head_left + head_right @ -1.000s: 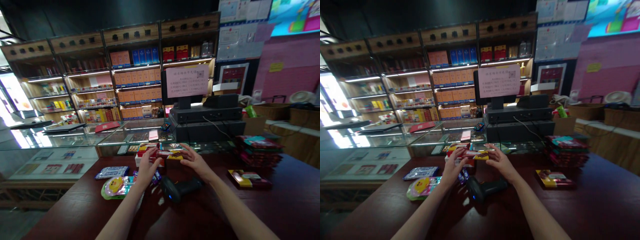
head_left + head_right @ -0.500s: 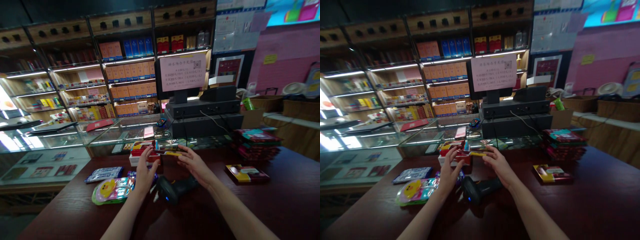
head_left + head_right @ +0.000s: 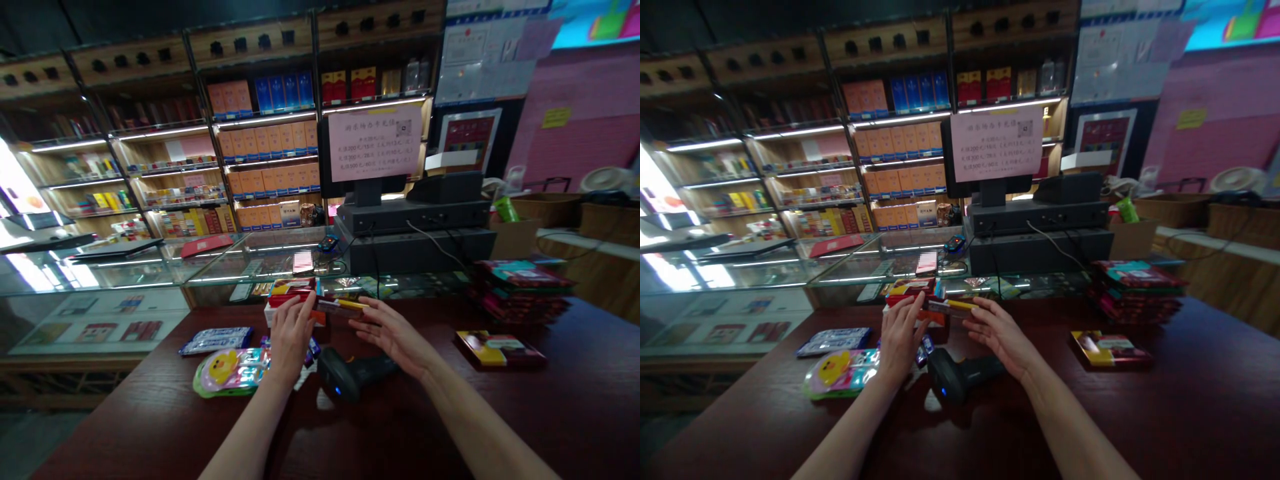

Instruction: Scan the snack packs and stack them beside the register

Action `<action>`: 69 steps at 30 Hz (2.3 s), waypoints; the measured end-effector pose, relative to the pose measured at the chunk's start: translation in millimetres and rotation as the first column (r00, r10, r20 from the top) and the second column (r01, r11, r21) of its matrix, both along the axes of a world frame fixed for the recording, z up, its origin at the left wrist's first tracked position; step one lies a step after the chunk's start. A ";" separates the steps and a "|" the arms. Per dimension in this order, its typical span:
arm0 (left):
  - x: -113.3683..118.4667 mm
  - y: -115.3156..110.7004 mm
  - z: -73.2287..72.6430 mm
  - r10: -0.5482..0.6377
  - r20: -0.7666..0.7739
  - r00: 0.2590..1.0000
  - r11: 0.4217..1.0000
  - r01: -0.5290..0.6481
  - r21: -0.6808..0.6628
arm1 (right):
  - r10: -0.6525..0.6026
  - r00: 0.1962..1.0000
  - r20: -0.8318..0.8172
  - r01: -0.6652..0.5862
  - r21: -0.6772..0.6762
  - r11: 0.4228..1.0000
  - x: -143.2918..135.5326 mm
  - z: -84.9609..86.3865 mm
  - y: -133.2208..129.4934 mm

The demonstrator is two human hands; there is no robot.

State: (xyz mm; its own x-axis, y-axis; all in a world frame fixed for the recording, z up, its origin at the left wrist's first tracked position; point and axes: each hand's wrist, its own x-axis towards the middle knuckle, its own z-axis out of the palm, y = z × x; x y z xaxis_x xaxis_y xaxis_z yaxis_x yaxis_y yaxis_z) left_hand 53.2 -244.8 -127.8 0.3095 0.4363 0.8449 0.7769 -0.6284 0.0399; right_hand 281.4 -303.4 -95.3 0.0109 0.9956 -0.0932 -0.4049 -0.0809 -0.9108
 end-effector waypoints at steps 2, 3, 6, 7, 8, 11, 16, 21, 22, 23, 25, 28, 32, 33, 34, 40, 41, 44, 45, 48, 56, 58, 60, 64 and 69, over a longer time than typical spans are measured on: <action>-1.1 0.0 -0.4 0.029 -0.003 1.000 1.000 -0.029 0.007 | 0.016 1.000 0.003 -0.016 -0.012 1.000 -2.1 1.3 -1.8; -1.5 0.2 -0.6 0.045 0.000 0.999 0.999 -0.045 0.013 | 0.025 1.000 0.006 -0.025 -0.016 1.000 -3.2 1.8 -2.7; -2.6 1.3 -1.5 0.090 0.030 0.995 0.995 -0.091 0.038 | 0.054 0.998 0.018 -0.054 -0.027 0.998 -6.3 1.9 -4.4; -3.2 1.7 -1.8 0.100 0.039 0.994 0.994 -0.101 0.044 | 0.065 0.998 0.021 -0.064 -0.031 0.997 -6.9 1.5 -4.6; -3.9 2.1 -2.1 0.105 0.045 0.993 0.993 -0.107 0.045 | 0.074 0.997 0.024 -0.073 -0.035 0.997 -7.2 0.8 -4.5; -7.0 3.1 -2.1 0.088 0.044 0.995 0.996 -0.089 0.024 | 0.076 0.997 0.035 -0.074 -0.038 0.997 -5.7 -1.8 -2.9; -12.8 3.8 0.0 0.050 0.021 0.999 0.998 -0.049 -0.030 | 0.031 0.999 0.035 -0.029 -0.039 0.999 1.3 -5.0 0.7; -16.0 3.0 1.9 0.104 0.027 0.994 0.995 -0.105 0.003 | 0.034 0.993 0.114 -0.033 -0.011 0.999 6.4 -6.1 1.8; -16.6 2.7 2.1 0.113 0.031 0.993 0.993 -0.114 0.009 | 0.028 0.988 0.149 -0.029 0.001 1.000 7.9 -6.4 2.4; -17.4 2.4 2.5 0.119 0.035 0.992 0.993 -0.120 0.013 | 0.016 0.981 0.193 -0.020 0.021 1.000 10.1 -6.8 3.2; -19.6 1.9 3.8 0.128 0.041 0.991 0.992 -0.129 0.008 | -0.019 0.952 0.304 -0.007 0.084 0.996 16.5 -8.0 5.3; -24.2 1.7 6.7 0.141 0.052 0.989 0.990 -0.141 -0.007 | -0.055 0.875 0.481 -0.047 0.197 0.979 30.2 -11.4 6.0; -31.0 3.8 8.9 0.169 0.064 0.984 0.985 -0.167 -0.029 | 0.063 0.683 0.728 -0.297 0.198 0.934 45.7 -18.0 -5.1; -32.4 4.7 8.8 0.180 0.067 0.981 0.984 -0.178 -0.026 | 0.103 0.613 0.783 -0.352 0.154 0.923 47.2 -19.8 -8.9; -33.7 5.8 8.5 0.191 0.067 0.979 0.982 -0.190 -0.018 | 0.138 0.531 0.836 -0.396 0.101 0.912 47.5 -21.5 -12.4; -39.2 10.5 7.0 0.239 0.059 0.969 0.971 -0.240 0.017 | 0.083 0.132 0.988 -0.494 -0.007 0.869 33.1 -29.1 -17.9; -39.8 10.8 7.0 0.245 0.061 0.968 0.969 -0.246 0.019 | 0.062 0.110 0.992 -0.502 0.002 0.865 30.8 -29.8 -17.2; -40.8 11.3 6.6 0.253 0.057 0.966 0.967 -0.254 0.015 | -0.001 0.085 0.996 -0.523 0.045 0.851 27.2 -31.7 -16.1; -41.0 11.3 6.2 0.253 0.055 0.966 0.967 -0.254 0.011 | -0.015 0.081 0.997 -0.533 0.056 0.844 26.9 -32.2 -16.2; -41.1 11.7 4.9 0.257 0.049 0.965 0.966 -0.257 0.002 | -0.047 0.081 0.996 -0.560 0.084 0.824 26.8 -33.8 -16.8; -39.8 11.0 3.3 0.251 0.045 0.967 0.968 -0.252 0.014 | -0.180 0.184 0.966 -0.529 0.252 0.810 25.5 -29.5 -17.1; -39.5 11.1 3.0 0.250 0.044 0.967 0.968 -0.251 0.014 | -0.181 0.226 0.957 -0.505 0.273 0.819 24.1 -25.9 -18.8; -39.5 11.5 2.5 0.249 0.045 0.968 0.968 -0.249 0.014 | -0.166 0.266 0.949 -0.483 0.281 0.830 22.5 -22.9 -20.9; -38.9 11.7 2.0 0.249 0.050 0.967 0.968 -0.250 0.008 | -0.123 0.303 0.945 -0.464 0.259 0.847 21.2 -20.2 -23.6; -37.3 10.3 3.5 0.254 0.068 0.965 0.967 -0.255 -0.004 | -0.099 0.321 0.942 -0.471 0.249 0.846 23.2 -19.0 -23.3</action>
